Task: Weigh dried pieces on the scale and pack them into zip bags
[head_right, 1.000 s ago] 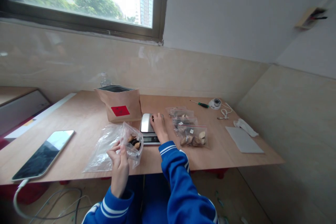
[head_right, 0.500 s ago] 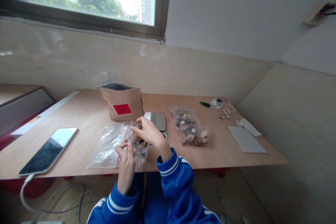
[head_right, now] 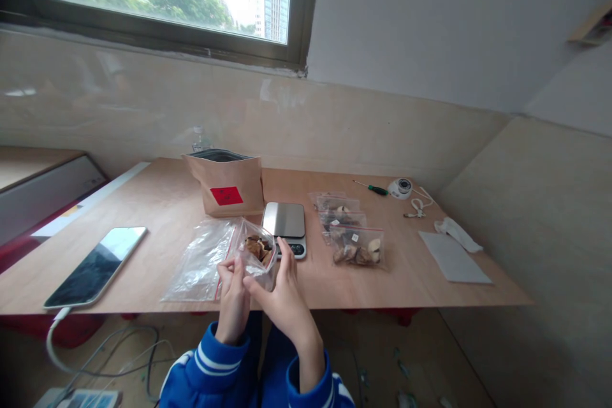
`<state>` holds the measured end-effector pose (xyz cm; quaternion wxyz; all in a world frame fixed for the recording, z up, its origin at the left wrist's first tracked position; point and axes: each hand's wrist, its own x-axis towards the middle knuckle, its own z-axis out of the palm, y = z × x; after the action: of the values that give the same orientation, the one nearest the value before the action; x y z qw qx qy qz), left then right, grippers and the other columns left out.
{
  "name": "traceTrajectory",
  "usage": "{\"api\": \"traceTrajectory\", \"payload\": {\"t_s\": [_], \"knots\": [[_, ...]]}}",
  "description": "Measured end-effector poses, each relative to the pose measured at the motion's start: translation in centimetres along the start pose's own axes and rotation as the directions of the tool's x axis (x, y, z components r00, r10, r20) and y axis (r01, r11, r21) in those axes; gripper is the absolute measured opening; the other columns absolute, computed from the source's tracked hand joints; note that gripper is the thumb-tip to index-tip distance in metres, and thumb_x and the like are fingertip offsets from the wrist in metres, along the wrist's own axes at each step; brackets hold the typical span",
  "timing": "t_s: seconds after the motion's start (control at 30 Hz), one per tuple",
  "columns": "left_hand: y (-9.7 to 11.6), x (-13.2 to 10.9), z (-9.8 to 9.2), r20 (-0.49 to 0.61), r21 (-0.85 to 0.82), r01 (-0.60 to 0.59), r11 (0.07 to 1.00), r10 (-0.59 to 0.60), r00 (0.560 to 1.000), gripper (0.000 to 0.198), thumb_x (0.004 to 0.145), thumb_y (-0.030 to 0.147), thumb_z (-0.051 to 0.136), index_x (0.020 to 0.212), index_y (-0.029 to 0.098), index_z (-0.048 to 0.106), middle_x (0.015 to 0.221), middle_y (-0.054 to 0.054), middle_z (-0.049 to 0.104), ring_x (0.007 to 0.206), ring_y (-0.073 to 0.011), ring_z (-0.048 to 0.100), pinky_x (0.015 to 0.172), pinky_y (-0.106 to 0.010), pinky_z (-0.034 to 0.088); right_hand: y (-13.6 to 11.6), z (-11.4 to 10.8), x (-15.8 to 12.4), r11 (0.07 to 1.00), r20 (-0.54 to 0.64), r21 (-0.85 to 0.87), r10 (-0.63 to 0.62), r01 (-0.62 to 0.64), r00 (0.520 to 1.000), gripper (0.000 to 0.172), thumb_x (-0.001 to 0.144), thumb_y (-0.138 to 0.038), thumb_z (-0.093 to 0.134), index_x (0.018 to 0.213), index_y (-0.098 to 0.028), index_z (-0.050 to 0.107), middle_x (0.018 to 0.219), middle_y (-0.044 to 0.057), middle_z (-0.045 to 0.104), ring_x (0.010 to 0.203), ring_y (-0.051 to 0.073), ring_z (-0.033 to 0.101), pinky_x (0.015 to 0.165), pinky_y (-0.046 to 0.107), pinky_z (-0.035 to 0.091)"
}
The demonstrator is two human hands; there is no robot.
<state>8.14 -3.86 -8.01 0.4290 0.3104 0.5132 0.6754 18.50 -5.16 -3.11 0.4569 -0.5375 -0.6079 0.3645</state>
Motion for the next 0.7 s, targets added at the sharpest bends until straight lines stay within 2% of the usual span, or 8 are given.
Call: {"api": "traceTrajectory", "payload": {"t_s": [0.07, 0.17, 0.33, 0.4, 0.5, 0.57, 0.63, 0.7], "knots": [[0.2, -0.4, 0.3, 0.05, -0.062, 0.053, 0.997, -0.05, 0.997, 0.037, 0.083, 0.052, 0.054, 0.101, 0.021, 0.051, 0.119, -0.009, 0.053, 0.112, -0.0229, 0.058, 0.087, -0.035, 0.051, 0.6, 0.6, 0.0, 0.996, 0.026, 0.093, 0.013, -0.016, 1.0, 0.082, 0.081, -0.04, 0.064, 0.146, -0.023, 0.017, 0.145, 0.014, 0.04, 0.133, 0.025, 0.04, 0.108, 0.044, 0.037], [0.6, -1.2, 1.1, 0.127, -0.074, 0.029, 0.997, -0.02, 0.992, 0.033, 0.085, 0.051, 0.052, 0.095, 0.019, 0.051, 0.136, -0.012, 0.043, 0.13, -0.0259, 0.042, 0.103, -0.041, 0.04, 1.0, 1.3, 0.6, 0.984, -0.066, 0.175, -0.023, 0.035, 0.998, 0.069, 0.09, -0.036, 0.052, 0.145, -0.021, 0.014, 0.139, 0.016, 0.048, 0.127, 0.022, 0.049, 0.103, 0.042, 0.043], [1.2, -1.4, 1.9, 0.184, 0.075, -0.131, 0.989, 0.115, 0.976, 0.034, 0.088, 0.052, 0.046, 0.098, 0.019, 0.051, 0.135, -0.012, 0.043, 0.133, -0.0261, 0.037, 0.108, -0.045, 0.033, 1.5, 0.3, 1.1, 0.98, -0.244, 0.189, -0.018, 0.066, 0.97, 0.027, 0.093, -0.04, 0.044, 0.11, -0.019, 0.047, 0.108, 0.014, 0.068, 0.099, 0.022, 0.067, 0.084, 0.035, 0.053], [1.4, -0.4, 1.6, 0.166, 0.133, -0.22, 0.966, 0.197, 0.966, 0.037, 0.086, 0.049, 0.05, 0.109, 0.02, 0.049, 0.134, -0.013, 0.044, 0.132, -0.0259, 0.038, 0.108, -0.044, 0.033, 1.7, -0.6, 1.0, 0.98, -0.34, 0.189, 0.0, 0.068, 0.94, 0.024, 0.093, -0.042, 0.045, 0.094, -0.02, 0.051, 0.093, 0.011, 0.07, 0.09, 0.021, 0.068, 0.08, 0.034, 0.054], [1.9, 2.0, 1.0, 0.17, 0.235, -0.31, 0.921, 0.275, 0.946, 0.052, 0.08, 0.044, 0.062, 0.124, 0.021, 0.045, 0.137, -0.011, 0.043, 0.133, -0.0256, 0.036, 0.111, -0.044, 0.027, 1.8, -1.7, 1.0, 0.97, -0.368, 0.22, -0.013, 0.101, 0.93, 0.025, 0.09, -0.043, 0.051, 0.085, -0.019, 0.055, 0.085, 0.008, 0.071, 0.085, 0.021, 0.068, 0.079, 0.033, 0.053], [2.1, 3.5, 0.9, 0.331, 0.193, -0.266, 0.945, 0.192, 0.924, 0.048, 0.08, 0.044, 0.062, 0.121, 0.021, 0.052, 0.13, -0.009, 0.052, 0.123, -0.0251, 0.047, 0.106, -0.043, 0.035, 1.8, -2.1, 1.1, 0.964, -0.41, 0.231, -0.025, 0.13, 0.912, 0.026, 0.087, -0.043, 0.055, 0.083, -0.018, 0.059, 0.084, 0.007, 0.071, 0.084, 0.021, 0.068, 0.079, 0.033, 0.052], [2.2, 4.3, 1.2, 0.527, 0.132, -0.175, 0.976, 0.08, 0.846, 0.038, 0.081, 0.046, 0.059, 0.107, 0.018, 0.062, 0.11, -0.009, 0.065, 0.106, -0.0241, 0.059, 0.094, -0.04, 0.045, 1.8, -2.2, 1.2, 0.959, -0.502, 0.235, -0.021, 0.16, 0.865, 0.026, 0.086, -0.043, 0.057, 0.083, -0.018, 0.061, 0.083, 0.006, 0.071, 0.083, 0.02, 0.067, 0.08, 0.033, 0.051], [2.1, 4.3, 1.6, 0.579, 0.082, -0.136, 0.987, 0.064, 0.813, 0.034, 0.08, 0.047, 0.06, 0.095, 0.017, 0.067, 0.093, -0.008, 0.069, 0.09, -0.0218, 0.063, 0.083, -0.035, 0.05, 1.9, -2.1, 1.4, 0.955, -0.579, 0.231, -0.018, 0.186, 0.815, 0.027, 0.085, -0.044, 0.058, 0.084, -0.018, 0.063, 0.083, 0.006, 0.07, 0.082, 0.02, 0.067, 0.079, 0.032, 0.051]]}}
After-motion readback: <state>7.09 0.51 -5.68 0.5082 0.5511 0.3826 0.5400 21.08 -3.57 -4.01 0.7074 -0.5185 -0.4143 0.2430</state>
